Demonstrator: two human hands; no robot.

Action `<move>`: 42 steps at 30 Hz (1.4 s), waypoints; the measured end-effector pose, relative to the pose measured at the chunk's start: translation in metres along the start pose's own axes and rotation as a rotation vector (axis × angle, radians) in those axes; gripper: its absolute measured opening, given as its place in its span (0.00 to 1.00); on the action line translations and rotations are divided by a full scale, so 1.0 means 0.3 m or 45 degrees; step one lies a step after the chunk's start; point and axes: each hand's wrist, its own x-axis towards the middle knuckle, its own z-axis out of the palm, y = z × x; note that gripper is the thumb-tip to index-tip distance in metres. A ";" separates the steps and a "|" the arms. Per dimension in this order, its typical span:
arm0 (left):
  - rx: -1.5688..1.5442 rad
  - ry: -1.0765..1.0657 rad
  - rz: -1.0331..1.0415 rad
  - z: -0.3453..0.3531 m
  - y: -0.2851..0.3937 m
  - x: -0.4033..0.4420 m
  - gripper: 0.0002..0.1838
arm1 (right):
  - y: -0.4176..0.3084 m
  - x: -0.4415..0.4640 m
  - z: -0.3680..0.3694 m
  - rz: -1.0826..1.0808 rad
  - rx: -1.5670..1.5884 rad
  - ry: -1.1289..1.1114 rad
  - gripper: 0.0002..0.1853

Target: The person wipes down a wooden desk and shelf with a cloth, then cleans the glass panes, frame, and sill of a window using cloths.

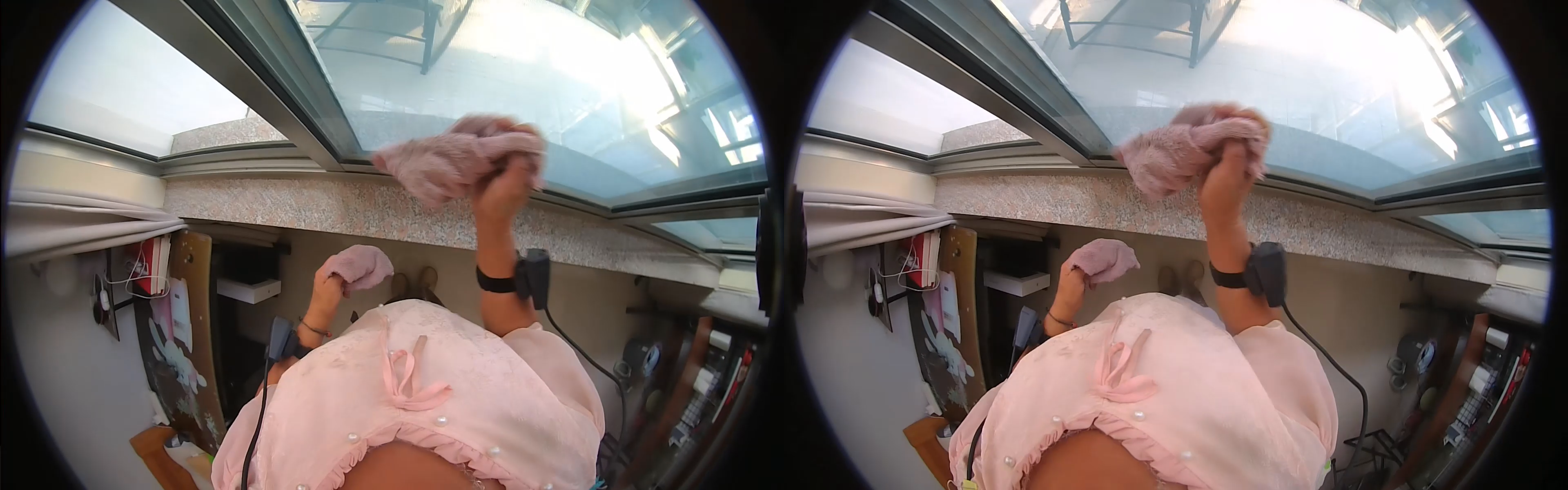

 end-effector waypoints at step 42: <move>-0.163 -0.517 0.727 -0.512 0.006 0.364 0.10 | -0.184 0.552 1.211 -2.284 -1.470 -0.468 0.23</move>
